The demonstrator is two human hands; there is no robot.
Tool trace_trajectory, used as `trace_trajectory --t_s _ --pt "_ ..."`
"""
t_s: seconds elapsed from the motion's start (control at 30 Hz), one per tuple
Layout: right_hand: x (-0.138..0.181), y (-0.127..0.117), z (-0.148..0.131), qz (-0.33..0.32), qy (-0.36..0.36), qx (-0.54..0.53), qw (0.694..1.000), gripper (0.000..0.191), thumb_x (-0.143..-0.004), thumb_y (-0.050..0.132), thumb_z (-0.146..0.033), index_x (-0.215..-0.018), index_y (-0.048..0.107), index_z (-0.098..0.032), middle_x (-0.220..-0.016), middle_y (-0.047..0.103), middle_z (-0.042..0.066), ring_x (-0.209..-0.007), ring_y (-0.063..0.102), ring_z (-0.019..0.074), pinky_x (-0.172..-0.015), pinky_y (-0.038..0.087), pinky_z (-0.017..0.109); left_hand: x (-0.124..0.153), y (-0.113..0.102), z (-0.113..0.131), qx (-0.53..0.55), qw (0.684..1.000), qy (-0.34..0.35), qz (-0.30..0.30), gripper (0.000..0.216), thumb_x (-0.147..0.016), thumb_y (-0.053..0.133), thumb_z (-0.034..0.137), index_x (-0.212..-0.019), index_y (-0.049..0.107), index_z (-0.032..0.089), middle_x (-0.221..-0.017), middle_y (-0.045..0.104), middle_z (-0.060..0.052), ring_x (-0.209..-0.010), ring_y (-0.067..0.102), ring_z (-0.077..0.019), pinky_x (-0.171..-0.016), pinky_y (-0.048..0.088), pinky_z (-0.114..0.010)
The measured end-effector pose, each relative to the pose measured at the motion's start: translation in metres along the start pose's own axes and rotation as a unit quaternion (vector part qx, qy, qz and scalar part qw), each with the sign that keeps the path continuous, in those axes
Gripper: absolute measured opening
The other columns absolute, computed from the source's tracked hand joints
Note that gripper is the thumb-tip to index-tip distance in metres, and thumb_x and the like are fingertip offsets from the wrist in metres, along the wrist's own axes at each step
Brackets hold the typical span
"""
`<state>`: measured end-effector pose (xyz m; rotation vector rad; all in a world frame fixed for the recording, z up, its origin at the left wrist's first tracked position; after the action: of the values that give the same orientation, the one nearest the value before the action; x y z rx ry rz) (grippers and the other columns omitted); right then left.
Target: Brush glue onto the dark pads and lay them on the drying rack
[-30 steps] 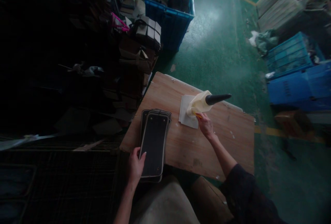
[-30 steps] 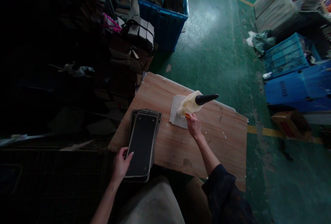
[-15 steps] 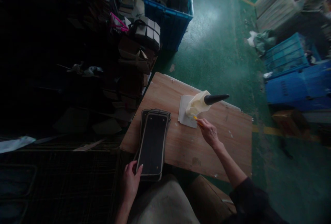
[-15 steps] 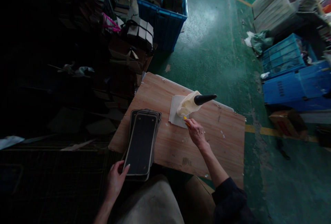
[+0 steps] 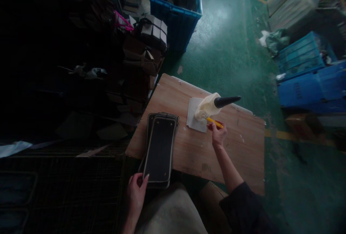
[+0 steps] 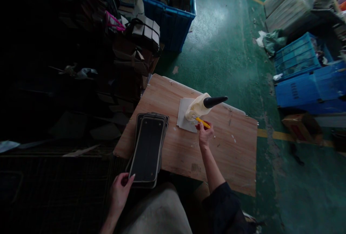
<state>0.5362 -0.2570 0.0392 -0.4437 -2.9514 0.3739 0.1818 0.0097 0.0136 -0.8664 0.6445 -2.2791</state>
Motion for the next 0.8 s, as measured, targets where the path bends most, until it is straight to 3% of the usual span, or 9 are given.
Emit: trace_trajectory --t_s 0.17,0.4,0.6,0.8 --pt "0.003 -0.001 0.015 0.033 0.055 -0.048 0.997 0.048 -0.067 0.076 -0.052 -0.091 0.053 -0.016 -0.066 0.066 -0.001 -0.052 0.066 0.0157 -0.056 0.060 0.031 0.002 -0.001 0.004 0.005 1.000 -0.007 0.002 0.053 -0.074 0.053 0.071 -0.078 0.063 0.019 -0.073 0.061 -0.006 -0.064 0.061 -0.0227 -0.061 0.052 -0.036" --pt "0.021 -0.022 0.007 0.061 0.105 -0.093 0.988 0.049 -0.062 0.081 -0.049 -0.087 0.054 -0.017 -0.065 0.067 -0.002 -0.058 0.068 0.0148 -0.059 0.060 0.028 0.005 -0.002 0.007 0.015 0.999 -0.034 -0.015 0.052 -0.072 0.054 0.073 -0.074 0.059 0.021 -0.059 0.060 -0.002 -0.054 0.058 -0.0200 -0.052 0.047 -0.031" --pt "0.008 -0.011 0.014 0.047 0.142 -0.122 0.981 0.045 -0.063 0.079 -0.049 -0.084 0.053 -0.018 -0.064 0.067 -0.003 -0.058 0.067 0.0141 -0.062 0.060 0.030 0.005 -0.002 0.007 0.073 0.995 -0.060 -0.033 0.054 -0.068 0.058 0.075 -0.071 0.058 0.021 -0.059 0.062 -0.002 -0.054 0.060 -0.0199 -0.052 0.048 -0.030" --pt "0.024 -0.022 0.012 0.058 0.137 -0.107 0.983 0.044 -0.061 0.081 -0.040 -0.088 0.055 -0.017 -0.067 0.066 -0.004 -0.060 0.067 0.0123 -0.061 0.059 0.025 0.004 0.000 0.004 0.131 0.983 -0.109 -0.064 0.056 -0.064 0.060 0.075 -0.072 0.057 0.020 -0.054 0.057 0.001 -0.046 0.056 -0.0171 -0.044 0.044 -0.027"
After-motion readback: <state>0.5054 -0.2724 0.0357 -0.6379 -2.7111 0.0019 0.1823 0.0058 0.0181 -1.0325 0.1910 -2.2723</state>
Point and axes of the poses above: each hand's wrist, its own x-axis away from the middle knuckle, its own y-axis out of the palm, z = x × y, the point moved 2 cm from there along -x, towards the middle knuckle
